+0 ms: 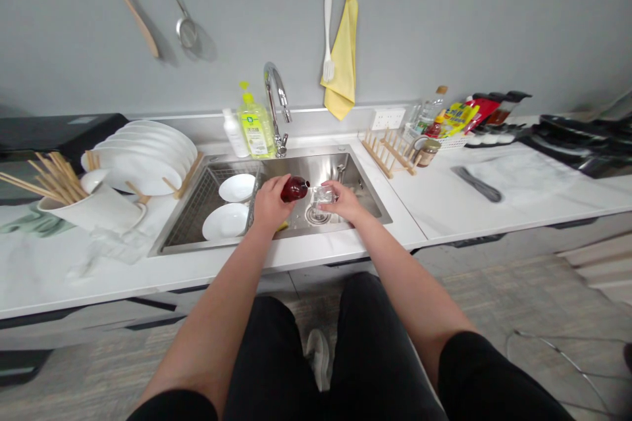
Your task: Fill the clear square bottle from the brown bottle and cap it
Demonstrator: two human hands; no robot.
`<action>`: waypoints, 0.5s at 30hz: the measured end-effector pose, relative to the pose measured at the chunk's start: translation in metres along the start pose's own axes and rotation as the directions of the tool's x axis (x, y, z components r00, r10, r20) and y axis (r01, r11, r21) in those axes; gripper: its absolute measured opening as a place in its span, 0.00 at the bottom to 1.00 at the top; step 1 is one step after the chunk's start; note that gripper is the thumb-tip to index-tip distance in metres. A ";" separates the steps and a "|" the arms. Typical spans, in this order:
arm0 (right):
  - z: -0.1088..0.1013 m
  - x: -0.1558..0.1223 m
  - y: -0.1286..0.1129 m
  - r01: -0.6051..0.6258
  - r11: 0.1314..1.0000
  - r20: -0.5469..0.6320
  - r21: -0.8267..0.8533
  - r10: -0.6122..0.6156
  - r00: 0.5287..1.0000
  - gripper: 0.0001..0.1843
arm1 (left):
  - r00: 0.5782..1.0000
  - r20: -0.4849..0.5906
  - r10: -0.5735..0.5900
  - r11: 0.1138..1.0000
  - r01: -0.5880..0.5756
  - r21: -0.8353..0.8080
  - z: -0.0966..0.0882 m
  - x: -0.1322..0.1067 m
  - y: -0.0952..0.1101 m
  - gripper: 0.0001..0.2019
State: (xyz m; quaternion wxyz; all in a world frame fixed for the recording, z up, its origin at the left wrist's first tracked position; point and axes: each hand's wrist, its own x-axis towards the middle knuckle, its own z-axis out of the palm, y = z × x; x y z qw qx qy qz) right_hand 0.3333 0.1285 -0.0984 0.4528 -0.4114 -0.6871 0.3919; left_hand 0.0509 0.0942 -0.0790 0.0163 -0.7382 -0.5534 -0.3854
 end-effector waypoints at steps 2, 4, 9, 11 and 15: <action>0.000 0.000 0.001 -0.009 0.999 -0.012 -0.039 0.009 1.000 0.42 | 1.000 0.024 0.007 0.999 -0.008 0.044 0.000 0.000 0.002 0.38; 0.001 0.001 0.002 -0.011 0.997 -0.025 -0.073 0.009 1.000 0.42 | 0.999 0.043 0.017 0.997 -0.021 0.079 0.000 0.000 0.004 0.38; 0.001 0.003 0.010 0.001 0.992 -0.022 -0.125 -0.004 1.000 0.40 | 0.998 0.050 0.046 0.988 -0.053 0.143 0.001 -0.002 0.008 0.37; 0.001 0.003 0.013 0.001 0.990 -0.016 -0.140 -0.004 1.000 0.41 | 0.996 0.055 0.065 0.983 -0.073 0.167 0.001 -0.003 0.010 0.36; 0.001 0.003 0.014 0.013 0.984 0.006 -0.176 -0.012 1.000 0.40 | 0.994 0.066 0.082 0.971 -0.095 0.221 0.000 -0.004 0.014 0.35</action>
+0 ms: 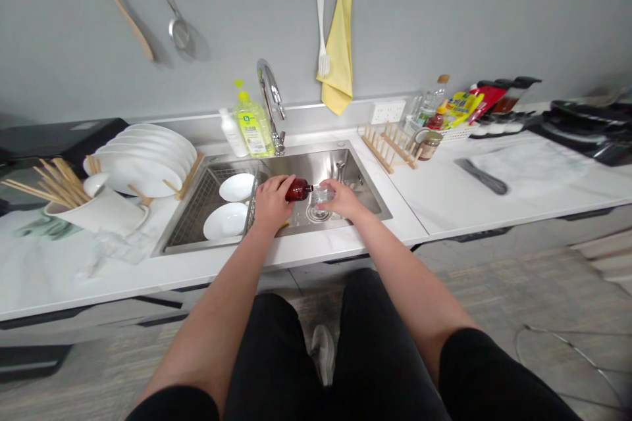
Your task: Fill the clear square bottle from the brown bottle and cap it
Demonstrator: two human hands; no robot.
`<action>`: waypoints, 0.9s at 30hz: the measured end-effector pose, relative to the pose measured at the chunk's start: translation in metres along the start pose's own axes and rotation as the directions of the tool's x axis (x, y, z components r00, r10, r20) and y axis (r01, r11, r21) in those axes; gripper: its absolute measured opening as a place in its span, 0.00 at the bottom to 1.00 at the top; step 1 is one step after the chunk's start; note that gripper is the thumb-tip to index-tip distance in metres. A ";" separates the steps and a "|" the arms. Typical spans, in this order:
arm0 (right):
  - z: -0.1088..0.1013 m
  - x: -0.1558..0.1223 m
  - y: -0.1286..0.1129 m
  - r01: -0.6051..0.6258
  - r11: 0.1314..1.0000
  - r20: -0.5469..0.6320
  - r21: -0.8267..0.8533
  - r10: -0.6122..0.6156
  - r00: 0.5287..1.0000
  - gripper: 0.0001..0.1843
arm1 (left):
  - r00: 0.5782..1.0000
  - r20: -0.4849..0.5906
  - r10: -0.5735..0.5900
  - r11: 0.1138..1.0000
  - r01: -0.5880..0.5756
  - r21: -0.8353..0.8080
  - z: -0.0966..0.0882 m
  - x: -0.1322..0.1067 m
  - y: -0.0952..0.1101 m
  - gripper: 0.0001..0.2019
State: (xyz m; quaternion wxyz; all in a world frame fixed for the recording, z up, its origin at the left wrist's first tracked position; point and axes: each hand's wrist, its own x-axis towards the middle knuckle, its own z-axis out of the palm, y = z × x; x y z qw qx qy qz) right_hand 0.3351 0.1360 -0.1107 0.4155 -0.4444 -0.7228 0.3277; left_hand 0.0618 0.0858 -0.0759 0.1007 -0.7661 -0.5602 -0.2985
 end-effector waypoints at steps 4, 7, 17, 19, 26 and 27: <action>-0.001 -0.001 -0.002 0.013 0.999 0.007 -0.044 -0.013 1.000 0.40 | 1.000 0.003 0.014 0.999 -0.014 0.037 0.000 0.001 0.001 0.35; -0.002 -0.002 -0.002 0.020 0.998 0.009 -0.062 -0.020 1.000 0.40 | 1.000 -0.006 0.031 0.998 -0.030 0.047 0.000 0.001 0.000 0.35; -0.001 -0.002 -0.001 0.029 0.997 0.011 -0.074 -0.029 1.000 0.41 | 0.994 -0.042 0.099 0.993 -0.096 0.061 -0.001 0.001 0.002 0.33; -0.001 -0.002 -0.001 0.030 0.996 0.013 -0.085 -0.029 0.999 0.41 | 0.992 -0.056 0.110 0.992 -0.107 0.063 0.000 0.001 0.002 0.32; -0.001 -0.001 0.001 0.049 0.992 0.012 -0.116 -0.048 0.999 0.42 | 0.994 -0.044 0.100 0.994 -0.098 0.049 -0.002 0.000 0.004 0.34; 0.000 -0.001 0.001 0.047 0.992 0.012 -0.120 -0.046 0.999 0.42 | 0.994 -0.043 0.100 0.994 -0.098 0.047 -0.002 0.000 0.004 0.34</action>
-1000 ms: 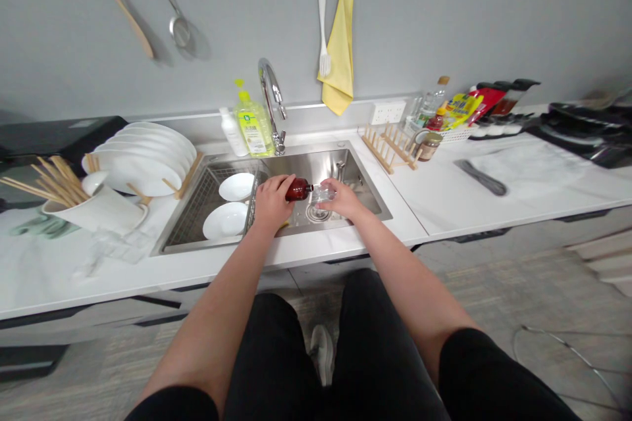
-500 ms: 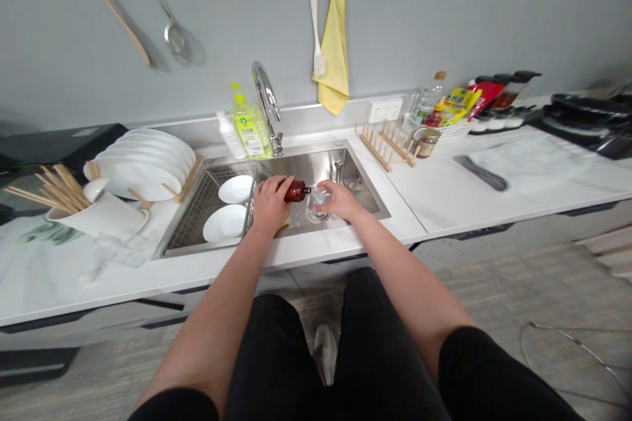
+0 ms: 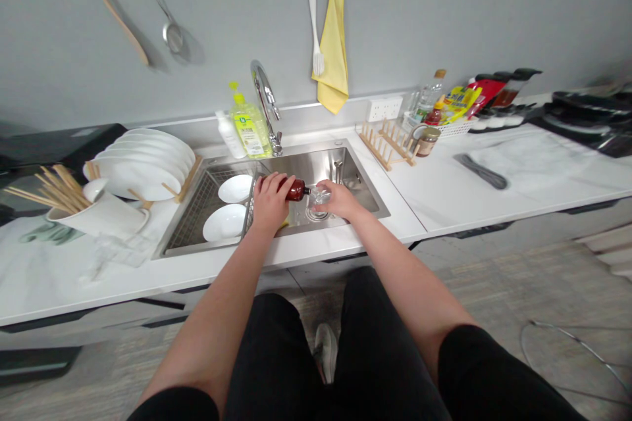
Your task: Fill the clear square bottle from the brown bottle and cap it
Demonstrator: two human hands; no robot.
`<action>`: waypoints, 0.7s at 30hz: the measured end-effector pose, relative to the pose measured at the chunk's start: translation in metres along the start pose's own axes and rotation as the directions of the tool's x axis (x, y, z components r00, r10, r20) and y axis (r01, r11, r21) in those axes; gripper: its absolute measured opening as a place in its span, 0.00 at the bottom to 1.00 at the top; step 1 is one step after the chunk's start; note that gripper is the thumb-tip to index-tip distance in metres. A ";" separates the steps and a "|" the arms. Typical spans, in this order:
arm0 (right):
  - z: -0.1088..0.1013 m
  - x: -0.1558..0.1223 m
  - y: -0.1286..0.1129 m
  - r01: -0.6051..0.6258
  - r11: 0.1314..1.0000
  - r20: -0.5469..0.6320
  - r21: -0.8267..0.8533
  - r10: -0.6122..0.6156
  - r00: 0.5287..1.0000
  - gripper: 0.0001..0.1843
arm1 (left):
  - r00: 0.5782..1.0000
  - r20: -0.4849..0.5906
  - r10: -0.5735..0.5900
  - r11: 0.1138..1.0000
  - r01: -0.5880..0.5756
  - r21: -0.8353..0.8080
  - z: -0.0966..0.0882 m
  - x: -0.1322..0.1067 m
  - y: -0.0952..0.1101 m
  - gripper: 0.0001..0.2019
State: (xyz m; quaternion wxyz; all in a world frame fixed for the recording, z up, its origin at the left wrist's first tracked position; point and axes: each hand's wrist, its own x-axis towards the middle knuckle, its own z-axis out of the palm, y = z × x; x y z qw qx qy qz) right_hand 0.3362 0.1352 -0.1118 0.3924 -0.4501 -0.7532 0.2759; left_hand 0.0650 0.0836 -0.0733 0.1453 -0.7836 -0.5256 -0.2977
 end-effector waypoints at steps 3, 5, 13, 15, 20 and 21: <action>0.000 0.000 0.000 -0.007 1.000 0.006 -0.010 0.007 1.000 0.42 | 1.000 -0.011 0.013 1.000 -0.013 0.012 0.000 0.000 0.000 0.33; 0.000 0.000 0.000 -0.005 1.000 0.011 -0.015 0.006 1.000 0.43 | 0.999 -0.025 0.027 0.999 -0.026 0.028 0.000 -0.001 0.000 0.31; 0.001 0.000 0.004 0.004 1.000 0.030 -0.015 -0.004 1.000 0.43 | 0.998 -0.042 0.043 0.998 -0.042 0.040 0.002 -0.001 -0.001 0.30; 0.002 0.001 0.005 0.006 1.000 0.034 -0.008 -0.005 0.999 0.43 | 0.998 -0.037 0.041 0.998 -0.040 0.038 0.001 -0.001 0.000 0.30; 0.002 0.001 0.006 0.003 1.000 0.035 0.004 -0.003 0.999 0.42 | 1.000 -0.021 0.021 1.000 -0.021 0.014 -0.001 -0.001 0.002 0.31; 0.002 0.001 0.005 0.002 1.000 0.033 0.006 -0.002 0.999 0.42 | 1.000 -0.016 0.017 1.000 -0.017 0.006 -0.001 -0.001 0.002 0.32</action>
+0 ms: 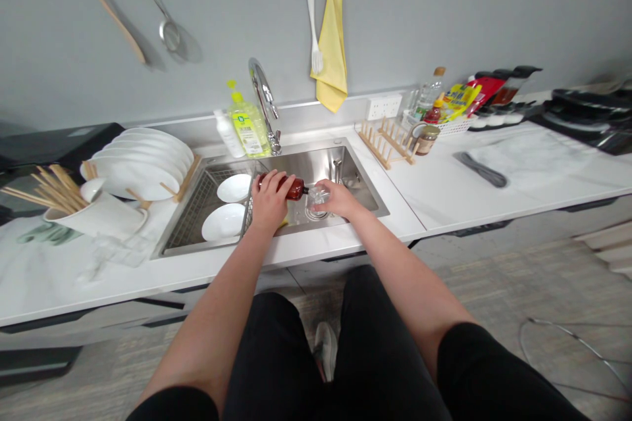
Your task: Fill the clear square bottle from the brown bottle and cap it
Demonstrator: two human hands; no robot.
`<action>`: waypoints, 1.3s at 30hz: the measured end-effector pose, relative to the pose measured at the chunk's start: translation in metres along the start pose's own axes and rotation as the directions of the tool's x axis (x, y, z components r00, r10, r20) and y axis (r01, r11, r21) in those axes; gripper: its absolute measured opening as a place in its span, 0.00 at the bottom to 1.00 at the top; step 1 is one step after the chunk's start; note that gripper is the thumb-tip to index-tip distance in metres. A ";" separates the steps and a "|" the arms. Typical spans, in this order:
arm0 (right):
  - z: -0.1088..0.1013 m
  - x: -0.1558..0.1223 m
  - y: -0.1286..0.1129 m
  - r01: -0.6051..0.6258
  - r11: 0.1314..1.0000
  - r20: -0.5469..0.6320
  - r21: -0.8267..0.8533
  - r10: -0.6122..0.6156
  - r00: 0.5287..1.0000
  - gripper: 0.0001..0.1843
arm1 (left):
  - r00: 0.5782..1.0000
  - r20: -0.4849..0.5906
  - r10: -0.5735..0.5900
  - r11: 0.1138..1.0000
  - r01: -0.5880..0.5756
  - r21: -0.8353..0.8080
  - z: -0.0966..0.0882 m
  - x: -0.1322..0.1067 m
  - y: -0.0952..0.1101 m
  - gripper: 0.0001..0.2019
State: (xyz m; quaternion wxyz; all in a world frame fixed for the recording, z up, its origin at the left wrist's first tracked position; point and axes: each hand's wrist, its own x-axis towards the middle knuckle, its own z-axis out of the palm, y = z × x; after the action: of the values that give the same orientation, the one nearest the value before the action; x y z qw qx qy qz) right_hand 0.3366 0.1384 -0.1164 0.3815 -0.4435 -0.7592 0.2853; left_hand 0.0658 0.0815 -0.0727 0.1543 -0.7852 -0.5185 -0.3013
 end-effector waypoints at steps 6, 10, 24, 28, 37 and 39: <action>-0.002 -0.001 -0.004 -0.010 1.000 -0.008 0.003 0.010 1.000 0.43 | 1.000 0.003 0.004 1.000 -0.004 -0.003 0.000 0.000 0.000 0.34; -0.001 -0.001 -0.003 -0.005 1.000 -0.006 -0.008 0.005 1.000 0.43 | 1.000 -0.012 0.027 0.999 -0.027 0.028 -0.001 -0.001 0.000 0.31; -0.002 -0.001 -0.002 -0.003 1.000 -0.002 -0.007 0.003 1.000 0.43 | 1.000 -0.007 0.012 1.000 -0.012 0.018 -0.003 0.001 0.002 0.31; -0.002 -0.001 -0.004 -0.009 1.000 0.000 -0.004 0.009 1.000 0.42 | 1.000 -0.006 0.012 1.000 -0.012 0.018 -0.003 0.001 0.002 0.32; -0.005 -0.002 -0.009 0.012 0.997 -0.010 0.076 -0.011 1.000 0.41 | 1.000 0.022 -0.017 1.000 0.017 -0.012 0.001 0.000 -0.002 0.33; -0.005 -0.002 -0.009 0.030 0.995 -0.007 0.098 -0.030 1.000 0.41 | 0.999 0.038 -0.034 0.999 0.035 -0.021 0.001 0.001 -0.001 0.34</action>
State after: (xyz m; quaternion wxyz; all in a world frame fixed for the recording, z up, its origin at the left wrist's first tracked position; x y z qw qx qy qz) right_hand 0.3369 0.1332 -0.1075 0.4092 -0.4135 -0.7497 0.3154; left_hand 0.0650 0.0828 -0.0728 0.1308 -0.7832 -0.5316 -0.2946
